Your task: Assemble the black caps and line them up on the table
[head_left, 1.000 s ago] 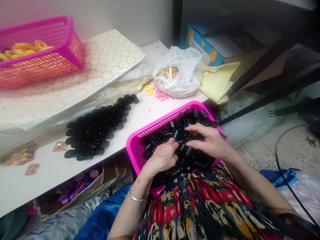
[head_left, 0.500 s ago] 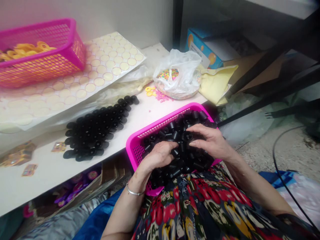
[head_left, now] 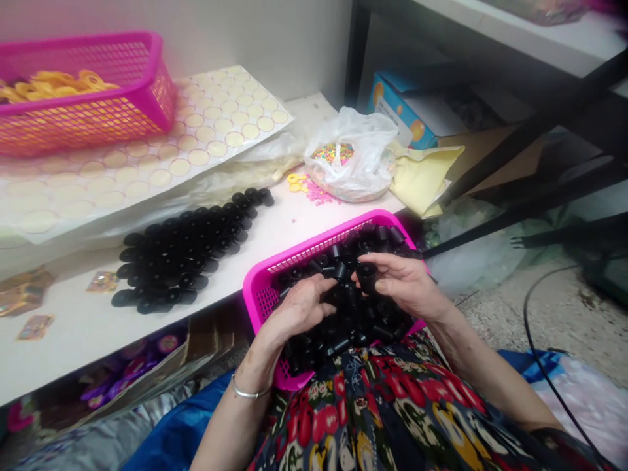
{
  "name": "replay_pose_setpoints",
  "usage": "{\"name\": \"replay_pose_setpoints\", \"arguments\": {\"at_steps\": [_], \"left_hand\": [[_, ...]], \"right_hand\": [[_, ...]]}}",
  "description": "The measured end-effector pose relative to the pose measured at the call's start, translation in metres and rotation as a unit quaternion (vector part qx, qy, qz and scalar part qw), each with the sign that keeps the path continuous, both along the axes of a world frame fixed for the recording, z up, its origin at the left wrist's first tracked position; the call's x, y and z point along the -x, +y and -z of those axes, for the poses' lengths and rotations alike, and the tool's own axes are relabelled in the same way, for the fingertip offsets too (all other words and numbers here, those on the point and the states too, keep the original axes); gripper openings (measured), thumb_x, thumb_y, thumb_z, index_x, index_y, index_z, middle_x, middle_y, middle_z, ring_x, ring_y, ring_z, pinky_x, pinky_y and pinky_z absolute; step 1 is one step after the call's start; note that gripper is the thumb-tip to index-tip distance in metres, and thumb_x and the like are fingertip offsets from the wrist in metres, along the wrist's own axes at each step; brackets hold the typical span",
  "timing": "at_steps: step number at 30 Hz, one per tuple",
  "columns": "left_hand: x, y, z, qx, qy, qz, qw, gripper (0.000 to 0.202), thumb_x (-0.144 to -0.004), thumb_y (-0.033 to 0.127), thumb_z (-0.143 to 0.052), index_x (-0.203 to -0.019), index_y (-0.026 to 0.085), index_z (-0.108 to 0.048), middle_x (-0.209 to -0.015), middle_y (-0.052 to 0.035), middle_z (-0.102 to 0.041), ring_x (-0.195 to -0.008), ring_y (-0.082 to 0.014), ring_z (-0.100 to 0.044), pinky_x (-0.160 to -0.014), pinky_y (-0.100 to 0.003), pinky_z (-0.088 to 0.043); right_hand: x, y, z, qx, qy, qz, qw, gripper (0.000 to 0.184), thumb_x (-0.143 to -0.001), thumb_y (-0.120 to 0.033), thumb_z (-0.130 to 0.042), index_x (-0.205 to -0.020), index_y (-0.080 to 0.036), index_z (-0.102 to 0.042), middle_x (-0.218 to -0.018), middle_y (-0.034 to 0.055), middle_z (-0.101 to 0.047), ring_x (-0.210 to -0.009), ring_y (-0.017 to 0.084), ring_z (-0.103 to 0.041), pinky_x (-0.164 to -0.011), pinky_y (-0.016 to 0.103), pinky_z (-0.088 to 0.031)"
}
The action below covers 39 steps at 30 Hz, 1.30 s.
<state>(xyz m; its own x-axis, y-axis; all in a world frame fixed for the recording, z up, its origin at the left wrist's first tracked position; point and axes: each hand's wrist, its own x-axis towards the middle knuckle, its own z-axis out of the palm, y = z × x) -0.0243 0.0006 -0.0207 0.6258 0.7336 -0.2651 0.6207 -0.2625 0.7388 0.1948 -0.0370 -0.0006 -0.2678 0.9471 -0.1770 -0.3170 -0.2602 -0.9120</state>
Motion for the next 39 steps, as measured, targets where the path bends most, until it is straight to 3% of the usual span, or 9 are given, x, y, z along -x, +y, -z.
{"name": "replay_pose_setpoints", "arguments": {"at_steps": [2, 6, 16, 18, 23, 30, 35, 37, 39], "left_hand": [[-0.002, -0.001, -0.006, 0.017, -0.096, -0.057, 0.994, 0.032, -0.074, 0.022, -0.066, -0.106, 0.021, -0.067, -0.101, -0.0040, -0.064, -0.090, -0.0178, -0.059, -0.082, -0.028, -0.046], [-0.013, -0.006, -0.018, 0.080, -0.264, -0.145, 0.950, 0.028, -0.074, 0.028, -0.070, -0.100, 0.017, -0.070, -0.090, -0.0044, -0.062, -0.079, -0.0150, -0.055, -0.074, -0.027, -0.045], [-0.036, -0.016, -0.011, 0.129, -0.436, -0.244, 0.856, 0.038, -0.062, 0.021, -0.081, -0.098, 0.026, -0.072, -0.092, -0.0003, -0.056, -0.082, -0.0127, -0.050, -0.072, -0.025, -0.040], [-0.034, -0.015, -0.014, 0.122, -0.440, -0.245, 0.855, 0.040, -0.059, 0.021, -0.083, -0.097, 0.027, -0.073, -0.095, -0.0005, -0.055, -0.084, -0.0132, -0.049, -0.072, -0.025, -0.040], [-0.032, -0.014, -0.023, 0.092, -0.353, -0.244, 0.899, 0.042, -0.051, 0.022, -0.086, -0.091, 0.022, -0.074, -0.092, -0.0012, -0.054, -0.085, -0.0145, -0.048, -0.070, -0.025, -0.040], [-0.024, -0.011, -0.021, 0.242, -0.352, -0.197, 0.882, 0.028, -0.053, 0.014, -0.083, -0.078, 0.016, -0.072, -0.078, 0.0004, -0.057, -0.074, -0.0134, -0.052, -0.070, -0.027, -0.041], [-0.011, -0.009, -0.028, 0.172, -0.365, -0.198, 0.893, 0.030, -0.050, 0.014, -0.084, -0.077, 0.017, -0.072, -0.081, 0.0001, -0.059, -0.079, -0.0148, -0.054, -0.075, -0.027, -0.043], [0.001, -0.008, -0.031, 0.095, -0.365, -0.257, 0.890, 0.031, -0.051, 0.017, -0.084, -0.079, 0.018, -0.072, -0.081, 0.0005, -0.060, -0.080, -0.0149, -0.055, -0.076, -0.027, -0.043], [0.019, -0.008, -0.031, -0.016, -0.346, -0.359, 0.866, 0.029, -0.054, 0.020, -0.083, -0.081, 0.019, -0.071, -0.080, 0.0011, -0.061, -0.079, -0.0145, -0.056, -0.076, -0.026, -0.043]], "right_hand": [[0.002, 0.000, 0.000, 0.009, 0.011, 0.001, 1.000, 0.039, -0.074, -0.021, -0.072, -0.113, -0.024, -0.065, -0.094, 0.0033, -0.071, -0.079, 0.015, -0.066, -0.071, 0.031, -0.055], [0.006, 0.002, 0.003, -0.003, -0.006, 0.005, 1.000, 0.035, -0.077, -0.022, -0.069, -0.111, -0.023, -0.066, -0.093, 0.0032, -0.070, -0.074, 0.014, -0.065, -0.061, 0.026, -0.053], [0.016, 0.002, -0.004, -0.080, -0.092, 0.051, 0.991, 0.031, -0.077, -0.020, -0.070, -0.107, -0.025, -0.065, -0.103, 0.0025, -0.068, -0.095, 0.016, -0.064, -0.081, 0.028, -0.053], [0.018, 0.002, -0.003, -0.099, -0.099, 0.054, 0.989, 0.030, -0.077, -0.018, -0.069, -0.106, -0.025, -0.065, -0.114, 0.0034, -0.065, -0.104, 0.019, -0.061, -0.086, 0.031, -0.052], [0.021, 0.003, 0.000, -0.164, -0.140, 0.038, 0.976, 0.022, -0.081, -0.016, -0.063, -0.102, -0.023, -0.064, -0.129, 0.0061, -0.056, -0.123, 0.022, -0.050, -0.092, 0.033, -0.049], [0.021, 0.002, -0.013, -0.191, -0.247, -0.018, 0.950, 0.013, -0.090, -0.019, -0.050, -0.086, -0.018, -0.061, -0.116, 0.0067, -0.065, -0.101, 0.018, -0.063, -0.080, 0.028, -0.053], [0.031, 0.001, -0.010, -0.187, -0.223, 0.012, 0.956, 0.012, -0.090, -0.019, -0.051, -0.096, -0.022, -0.060, -0.123, 0.0053, -0.061, -0.100, 0.016, -0.063, -0.078, 0.027, -0.053], [0.033, 0.001, -0.007, -0.165, -0.183, 0.053, 0.968, 0.017, -0.089, -0.020, -0.054, -0.105, -0.025, -0.057, -0.128, 0.0051, -0.056, -0.090, 0.014, -0.066, -0.072, 0.026, -0.055], [0.032, 0.003, -0.004, -0.143, -0.162, 0.091, 0.972, 0.019, -0.087, -0.021, -0.056, -0.106, -0.026, -0.057, -0.127, 0.0049, -0.055, -0.080, 0.012, -0.067, -0.068, 0.026, -0.056]]}}
